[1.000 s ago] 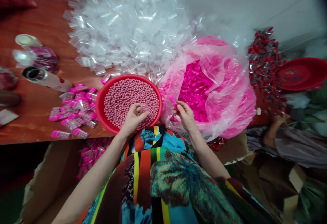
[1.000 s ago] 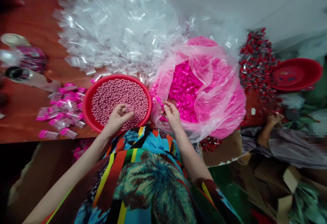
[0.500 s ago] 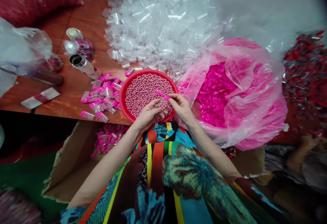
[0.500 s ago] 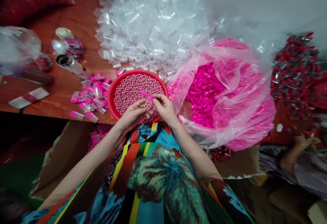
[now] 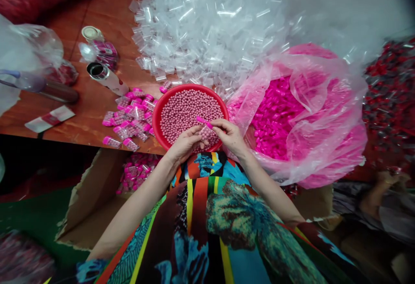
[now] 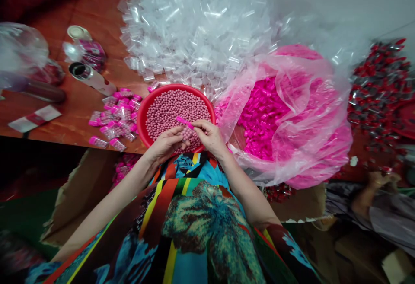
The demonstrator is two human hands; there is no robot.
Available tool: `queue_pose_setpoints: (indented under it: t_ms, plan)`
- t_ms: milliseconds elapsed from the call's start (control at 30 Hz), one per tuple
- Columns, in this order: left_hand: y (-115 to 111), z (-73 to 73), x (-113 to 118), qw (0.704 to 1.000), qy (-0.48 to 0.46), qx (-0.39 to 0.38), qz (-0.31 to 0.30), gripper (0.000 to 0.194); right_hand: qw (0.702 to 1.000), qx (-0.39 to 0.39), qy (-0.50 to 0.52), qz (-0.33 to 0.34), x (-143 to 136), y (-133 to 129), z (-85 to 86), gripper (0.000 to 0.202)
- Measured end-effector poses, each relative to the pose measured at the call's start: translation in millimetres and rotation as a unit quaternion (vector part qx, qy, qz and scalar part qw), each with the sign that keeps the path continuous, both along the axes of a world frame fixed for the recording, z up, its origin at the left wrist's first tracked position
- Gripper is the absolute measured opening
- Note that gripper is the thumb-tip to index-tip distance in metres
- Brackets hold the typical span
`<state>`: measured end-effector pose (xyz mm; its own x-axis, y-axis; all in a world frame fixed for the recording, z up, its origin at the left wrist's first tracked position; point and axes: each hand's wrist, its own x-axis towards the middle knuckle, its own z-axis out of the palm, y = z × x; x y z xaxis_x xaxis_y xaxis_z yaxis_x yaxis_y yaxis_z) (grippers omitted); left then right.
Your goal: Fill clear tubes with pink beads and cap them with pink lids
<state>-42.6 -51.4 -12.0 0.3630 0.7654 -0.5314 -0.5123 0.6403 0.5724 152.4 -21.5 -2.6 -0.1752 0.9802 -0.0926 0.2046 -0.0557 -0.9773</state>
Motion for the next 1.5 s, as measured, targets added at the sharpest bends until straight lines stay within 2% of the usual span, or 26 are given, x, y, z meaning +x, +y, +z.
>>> queue_pose_setpoints:
  t_ms: [167,300,400,500,600,733,900,1000,1100,1200,1333,1400,1500]
  plan:
    - [-0.8,-3.2,-5.9,1.000,-0.012,-0.024,-0.012,0.049,0.991,0.105,-0.061,0.049,4.7,1.1,-20.3,0.019]
    - [-1.6,-7.7,-8.1,0.999,-0.008,-0.034,0.018,0.043,0.962,0.181,-0.192,0.071,7.9,2.4,-31.0,0.025]
    - [-2.3,-11.1,-7.1,0.998,-0.001,-0.042,0.038,0.039,0.960,0.165,-0.223,0.022,6.0,2.9,-33.0,0.025]
    - [-2.5,-13.3,-4.8,0.998,0.000,-0.047,0.044,0.036,0.985,0.091,-0.143,-0.026,-1.5,2.1,-31.7,0.021]
    - [-2.3,-14.2,-2.8,0.998,0.000,-0.039,0.047,0.034,0.996,0.034,-0.084,-0.022,-9.8,-0.2,-28.6,0.020]
    - [-2.6,-14.5,-3.1,0.999,-0.010,-0.029,0.035,0.034,0.996,0.054,-0.076,0.015,-11.9,-2.0,-24.6,0.016]
    - [-2.5,-14.8,-4.4,0.998,-0.021,-0.045,0.026,0.031,0.989,0.095,-0.083,0.082,-1.1,4.5,-23.0,0.015]
    - [-2.1,-14.5,-4.0,0.998,-0.026,-0.058,0.023,0.028,0.972,0.149,-0.127,0.129,5.7,8.5,-25.4,0.019]
    - [-2.7,-15.2,-3.9,0.998,-0.025,-0.062,0.019,0.028,0.956,0.180,-0.193,0.131,8.5,6.9,-30.1,0.025]
    - [-3.7,-16.9,-3.8,0.997,-0.021,-0.063,0.028,0.032,0.965,0.146,-0.206,0.072,6.9,2.1,-35.2,0.022]
    - [-3.8,-17.6,-2.0,0.997,-0.021,-0.065,0.036,0.033,0.995,0.011,-0.095,-0.028,-0.5,-1.6,-37.7,0.020]
    - [-3.8,-16.7,-0.5,0.997,-0.020,-0.062,0.032,0.036,0.997,-0.039,-0.040,-0.045,-5.4,-1.9,-35.9,0.027]
    - [-4.9,-15.3,2.2,0.998,-0.012,-0.043,0.044,0.036,0.997,-0.068,-0.009,-0.044,-11.2,-2.5,-30.3,0.032]
